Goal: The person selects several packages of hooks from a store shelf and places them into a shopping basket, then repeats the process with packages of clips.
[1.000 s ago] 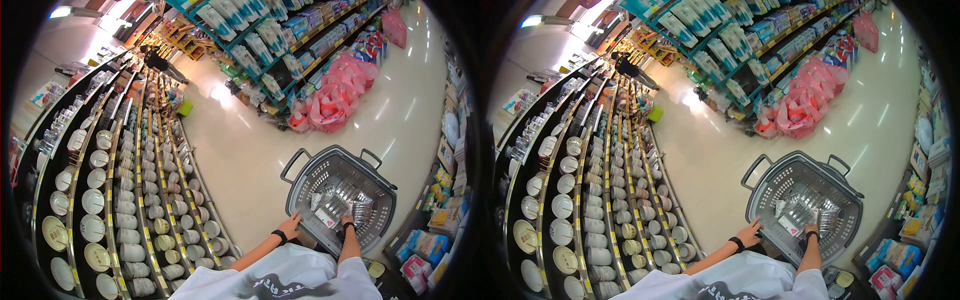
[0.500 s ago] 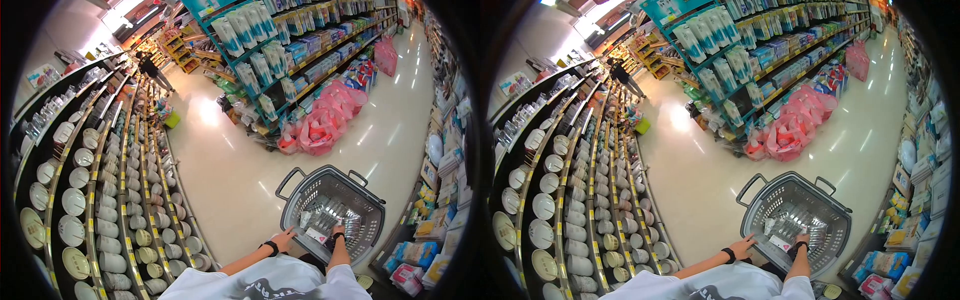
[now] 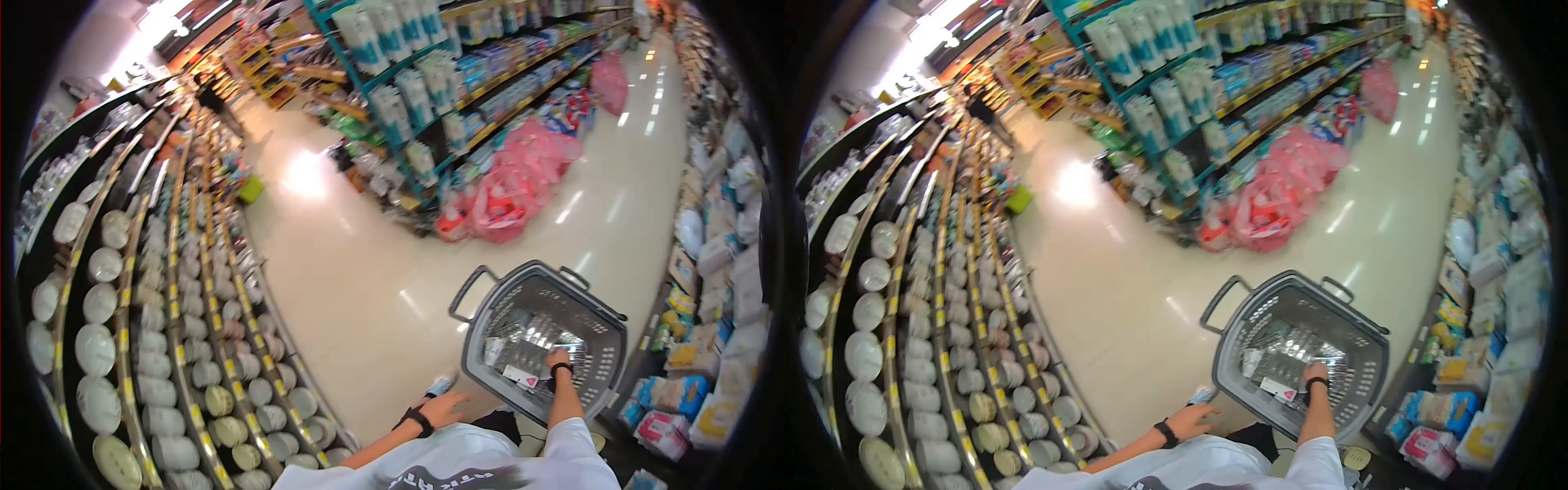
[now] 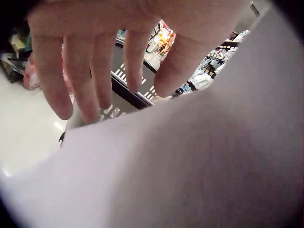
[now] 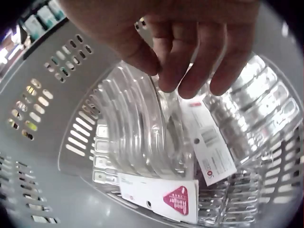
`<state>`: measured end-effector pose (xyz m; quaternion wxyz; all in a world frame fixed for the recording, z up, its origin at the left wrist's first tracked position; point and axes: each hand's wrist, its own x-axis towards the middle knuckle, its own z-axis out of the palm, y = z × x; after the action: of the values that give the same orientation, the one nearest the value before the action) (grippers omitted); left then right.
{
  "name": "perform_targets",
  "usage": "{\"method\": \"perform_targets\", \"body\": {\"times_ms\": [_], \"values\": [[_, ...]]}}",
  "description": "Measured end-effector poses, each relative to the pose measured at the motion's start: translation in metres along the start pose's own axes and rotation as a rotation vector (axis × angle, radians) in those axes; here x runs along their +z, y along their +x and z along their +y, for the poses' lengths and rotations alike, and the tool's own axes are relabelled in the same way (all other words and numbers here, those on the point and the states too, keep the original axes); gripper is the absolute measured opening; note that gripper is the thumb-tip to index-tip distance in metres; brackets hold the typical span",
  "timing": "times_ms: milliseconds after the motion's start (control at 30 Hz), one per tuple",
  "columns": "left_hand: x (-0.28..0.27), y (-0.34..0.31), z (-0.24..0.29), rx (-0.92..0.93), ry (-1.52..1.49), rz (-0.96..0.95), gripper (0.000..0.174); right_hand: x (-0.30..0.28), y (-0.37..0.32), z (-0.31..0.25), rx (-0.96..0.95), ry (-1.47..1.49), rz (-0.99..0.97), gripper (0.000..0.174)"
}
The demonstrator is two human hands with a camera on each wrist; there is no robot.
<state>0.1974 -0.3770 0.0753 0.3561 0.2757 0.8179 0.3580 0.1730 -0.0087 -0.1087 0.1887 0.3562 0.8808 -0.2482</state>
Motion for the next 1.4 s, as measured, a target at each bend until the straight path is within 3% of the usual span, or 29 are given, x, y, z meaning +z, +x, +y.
{"method": "perform_targets", "body": {"times_ms": [33,100,267,367,433,467,500,567,600,633,733,833,933,1033,1100,1167,1300,1400], "values": [[-0.002,-0.005,-0.001,0.054,0.001,-0.023,0.039,-0.004,-0.008,-0.004,-0.017,-0.048,0.055,0.025],[-0.011,-0.008,-0.005,-0.092,-0.049,-0.063,0.038,-0.041,-0.044,-0.032,-0.076,-0.140,0.048,0.028],[-0.024,0.010,-0.033,-0.009,-0.171,-0.118,0.039,-0.097,-0.113,-0.055,-0.106,-0.020,0.317,0.026],[-0.030,0.041,-0.038,0.097,-0.244,-0.186,0.039,-0.135,-0.172,-0.077,-0.050,0.243,0.558,0.020],[-0.034,0.056,-0.025,0.199,-0.290,-0.203,0.041,-0.143,-0.201,-0.079,-0.059,0.469,0.634,0.018],[-0.038,0.063,-0.012,0.245,-0.297,-0.212,0.043,-0.137,-0.206,-0.070,-0.118,0.687,0.583,0.017],[-0.030,0.074,-0.013,0.194,-0.519,-0.306,0.051,-0.129,-0.213,-0.058,-0.172,0.908,0.536,0.017],[-0.056,0.066,0.044,0.250,-0.582,-0.350,0.058,-0.154,-0.274,-0.098,-0.140,1.220,0.496,0.013],[-0.058,0.066,0.054,0.175,-0.848,-0.529,0.057,-0.155,-0.292,-0.105,-0.126,1.327,0.491,0.012],[-0.056,0.072,0.055,0.208,-0.853,-0.582,0.058,-0.153,-0.306,-0.109,-0.132,1.433,0.497,0.011],[-0.047,0.068,0.060,0.214,-0.906,-0.684,0.061,-0.142,-0.342,-0.114,-0.153,1.633,0.490,0.010],[-0.045,0.054,0.075,0.336,-0.933,-0.902,0.068,-0.126,-0.369,-0.110,-0.146,1.665,0.588,0.010],[-0.047,0.019,0.108,0.348,-1.231,-1.072,0.069,-0.110,-0.390,-0.093,-0.118,1.645,0.659,0.011],[-0.014,-0.001,0.100,0.248,-1.275,-1.059,0.069,-0.090,-0.409,-0.069,-0.120,1.544,0.729,0.012],[0.012,-0.015,0.102,0.142,-1.127,-0.818,0.048,-0.082,-0.425,-0.050,-0.189,1.357,0.764,0.011],[0.033,-0.034,0.112,0.133,-1.032,-0.669,0.040,-0.080,-0.447,-0.033,-0.182,1.386,0.767,0.011],[0.075,-0.076,0.124,0.125,-1.027,-0.640,0.037,-0.068,-0.475,0.014,-0.277,1.480,0.695,0.012],[0.101,-0.094,0.124,0.079,-0.954,-0.616,0.029,-0.045,-0.496,0.055,-0.208,1.446,0.702,0.017]]}}
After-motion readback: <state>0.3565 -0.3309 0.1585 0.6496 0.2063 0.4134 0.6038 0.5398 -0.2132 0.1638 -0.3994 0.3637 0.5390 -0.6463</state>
